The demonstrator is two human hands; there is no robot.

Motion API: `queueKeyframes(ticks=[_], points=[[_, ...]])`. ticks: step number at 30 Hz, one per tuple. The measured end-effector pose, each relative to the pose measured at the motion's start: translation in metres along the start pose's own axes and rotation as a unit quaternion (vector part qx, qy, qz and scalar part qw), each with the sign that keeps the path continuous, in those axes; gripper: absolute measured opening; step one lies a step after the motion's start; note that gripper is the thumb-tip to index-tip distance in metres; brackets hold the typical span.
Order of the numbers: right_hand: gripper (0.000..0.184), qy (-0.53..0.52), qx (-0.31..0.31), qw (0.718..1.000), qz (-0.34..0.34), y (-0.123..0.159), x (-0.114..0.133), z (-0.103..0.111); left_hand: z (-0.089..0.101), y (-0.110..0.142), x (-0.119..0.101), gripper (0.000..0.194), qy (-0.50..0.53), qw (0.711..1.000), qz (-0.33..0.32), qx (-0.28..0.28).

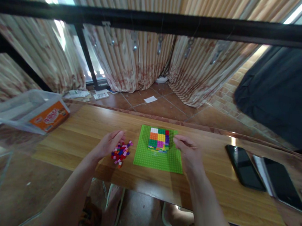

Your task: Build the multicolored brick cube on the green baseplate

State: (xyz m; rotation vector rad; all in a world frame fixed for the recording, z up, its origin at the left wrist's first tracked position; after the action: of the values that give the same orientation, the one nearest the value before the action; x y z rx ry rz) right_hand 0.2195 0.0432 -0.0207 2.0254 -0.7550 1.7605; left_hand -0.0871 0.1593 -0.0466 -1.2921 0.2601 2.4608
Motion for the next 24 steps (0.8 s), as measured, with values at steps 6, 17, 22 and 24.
queueKeyframes(ticks=[6, 17, 22, 24], points=[[0.014, 0.005, -0.006, 0.995, 0.102, 0.015, 0.029, -0.021, 0.001, 0.002, -0.002, 0.045, 0.002, 1.000, 0.002, -0.013], [0.016, 0.245, 0.321, 0.902, 0.155, 0.094, -0.001, -0.139, 0.004, 0.006, -0.016, 0.043, -0.027, 0.999, -0.017, 0.001], [0.023, 0.313, 0.354, 0.858, 0.202, 0.105, -0.011, -0.153, 0.008, 0.009, -0.020, 0.041, -0.047, 0.999, -0.023, -0.003], [0.025, 0.335, 0.364, 0.841, 0.221, 0.107, -0.015, -0.157, 0.010, 0.011, -0.022, 0.041, -0.052, 0.998, -0.025, -0.004]])
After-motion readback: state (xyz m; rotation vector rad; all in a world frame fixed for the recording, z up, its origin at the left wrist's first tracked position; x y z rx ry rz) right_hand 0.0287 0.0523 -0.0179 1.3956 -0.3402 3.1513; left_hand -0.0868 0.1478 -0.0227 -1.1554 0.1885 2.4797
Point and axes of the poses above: each hand's wrist, its own y-axis away from the middle knuckle, its own z-axis out of the back of the hand, x = y × z, the point moved 8 cm from there along -y, towards the middle knuckle, and after that the axes turned 5 degrees about -y, right-handed, at the moved point
